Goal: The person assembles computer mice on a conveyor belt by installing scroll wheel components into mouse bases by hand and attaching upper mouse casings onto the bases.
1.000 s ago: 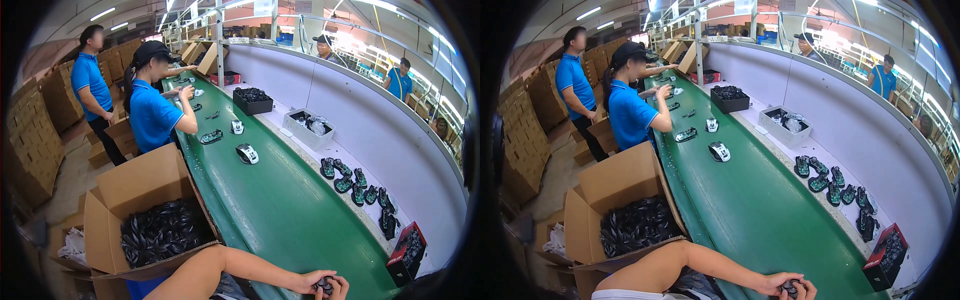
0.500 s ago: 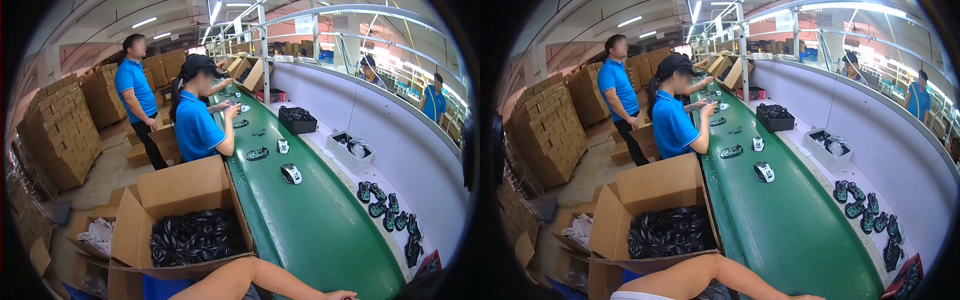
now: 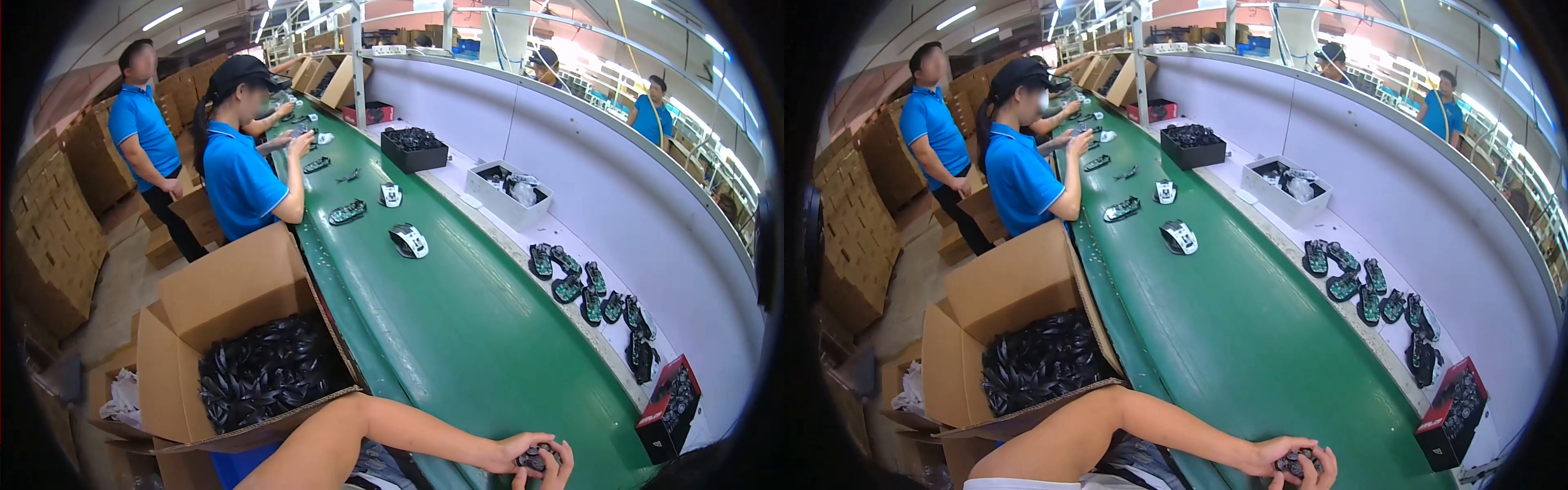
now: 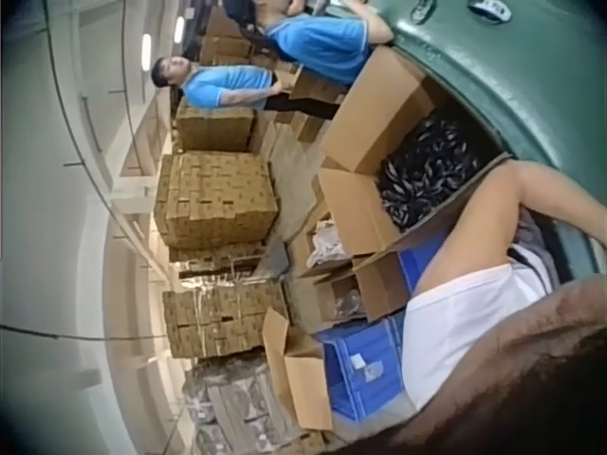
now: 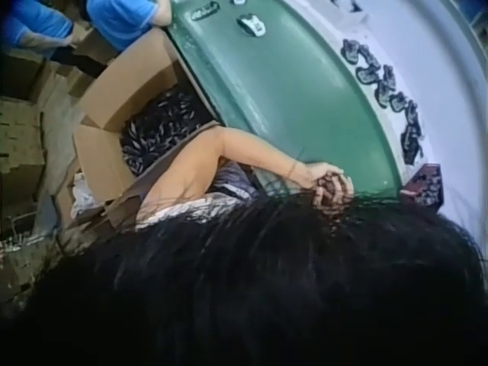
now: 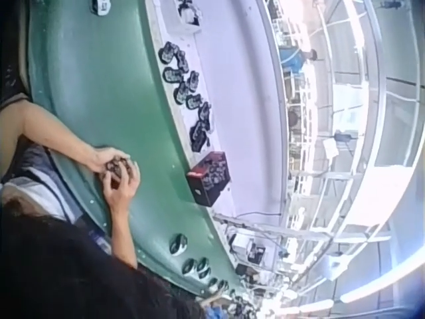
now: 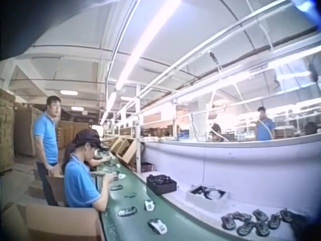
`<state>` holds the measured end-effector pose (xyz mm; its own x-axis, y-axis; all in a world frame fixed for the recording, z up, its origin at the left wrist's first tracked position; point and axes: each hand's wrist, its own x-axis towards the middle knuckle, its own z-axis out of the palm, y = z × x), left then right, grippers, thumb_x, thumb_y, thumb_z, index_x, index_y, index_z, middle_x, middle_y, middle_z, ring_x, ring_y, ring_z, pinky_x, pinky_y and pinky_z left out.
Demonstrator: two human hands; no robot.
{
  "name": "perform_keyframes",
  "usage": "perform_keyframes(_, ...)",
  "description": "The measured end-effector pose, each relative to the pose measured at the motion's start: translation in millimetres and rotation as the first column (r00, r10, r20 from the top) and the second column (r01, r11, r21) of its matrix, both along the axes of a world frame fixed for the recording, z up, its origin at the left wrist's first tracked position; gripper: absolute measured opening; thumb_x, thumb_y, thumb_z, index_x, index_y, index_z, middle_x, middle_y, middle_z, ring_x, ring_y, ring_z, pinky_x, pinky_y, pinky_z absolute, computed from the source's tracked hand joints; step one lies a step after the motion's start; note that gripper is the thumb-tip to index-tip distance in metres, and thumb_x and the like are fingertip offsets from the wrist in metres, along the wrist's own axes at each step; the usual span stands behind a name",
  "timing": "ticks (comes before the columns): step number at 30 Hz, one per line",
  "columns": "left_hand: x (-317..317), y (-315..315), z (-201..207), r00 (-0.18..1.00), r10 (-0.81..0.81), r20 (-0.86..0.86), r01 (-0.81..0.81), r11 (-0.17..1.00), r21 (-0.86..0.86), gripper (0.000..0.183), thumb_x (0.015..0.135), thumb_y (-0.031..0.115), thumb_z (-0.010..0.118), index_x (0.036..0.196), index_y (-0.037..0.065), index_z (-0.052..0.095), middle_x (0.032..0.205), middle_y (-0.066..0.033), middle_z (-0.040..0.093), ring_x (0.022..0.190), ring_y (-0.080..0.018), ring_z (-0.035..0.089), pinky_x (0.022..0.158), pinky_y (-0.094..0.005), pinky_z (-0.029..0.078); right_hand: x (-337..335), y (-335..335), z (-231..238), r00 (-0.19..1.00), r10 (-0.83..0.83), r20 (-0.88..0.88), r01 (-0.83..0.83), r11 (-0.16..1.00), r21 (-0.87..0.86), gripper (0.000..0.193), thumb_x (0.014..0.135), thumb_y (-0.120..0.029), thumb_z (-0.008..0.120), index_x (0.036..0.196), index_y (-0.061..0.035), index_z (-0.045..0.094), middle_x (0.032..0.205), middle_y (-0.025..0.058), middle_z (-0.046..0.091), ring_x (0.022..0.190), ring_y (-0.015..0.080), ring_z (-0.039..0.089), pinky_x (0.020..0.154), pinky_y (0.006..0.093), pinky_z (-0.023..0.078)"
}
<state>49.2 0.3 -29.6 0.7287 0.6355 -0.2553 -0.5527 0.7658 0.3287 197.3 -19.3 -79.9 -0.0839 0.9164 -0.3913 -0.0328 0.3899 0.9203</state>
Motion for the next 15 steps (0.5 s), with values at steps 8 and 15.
perform_keyframes(8, -9, -4, -15, 0.999, 0.032, 0.008, -0.033, 0.999, 0.025, 0.038, 0.102, 0.052, 0.044, 0.099, 0.017, 0.060, 0.087, 0.0024, 0.061, 0.073, -0.0114, 0.056, 0.060, -0.0276, 0.047, -22, -21, 97, -0.218, 0.340, -0.915, -0.321, 0.860, 0.396, 0.044, 0.094, -0.032, 0.050, 0.125, -0.0007, 0.051, 0.116, 0.0003, 0.064, 0.106, 0.0109, 0.060, 0.103, 0.0273, 0.044)
perform_keyframes(15, -10, 34, 27, 0.990, 0.139, 0.002, -0.137, 0.971, 0.194, 0.026, 0.099, 0.046, 0.058, 0.104, 0.021, 0.061, 0.077, 0.0083, 0.056, 0.057, -0.0028, 0.051, 0.042, -0.0182, 0.034, -44, 6, 166, -0.651, 0.259, -0.714, -0.232, 0.827, 0.512, 0.039, 0.092, -0.021, 0.058, 0.122, 0.0033, 0.053, 0.117, 0.0149, 0.063, 0.109, 0.0274, 0.061, 0.099, 0.0373, 0.046)
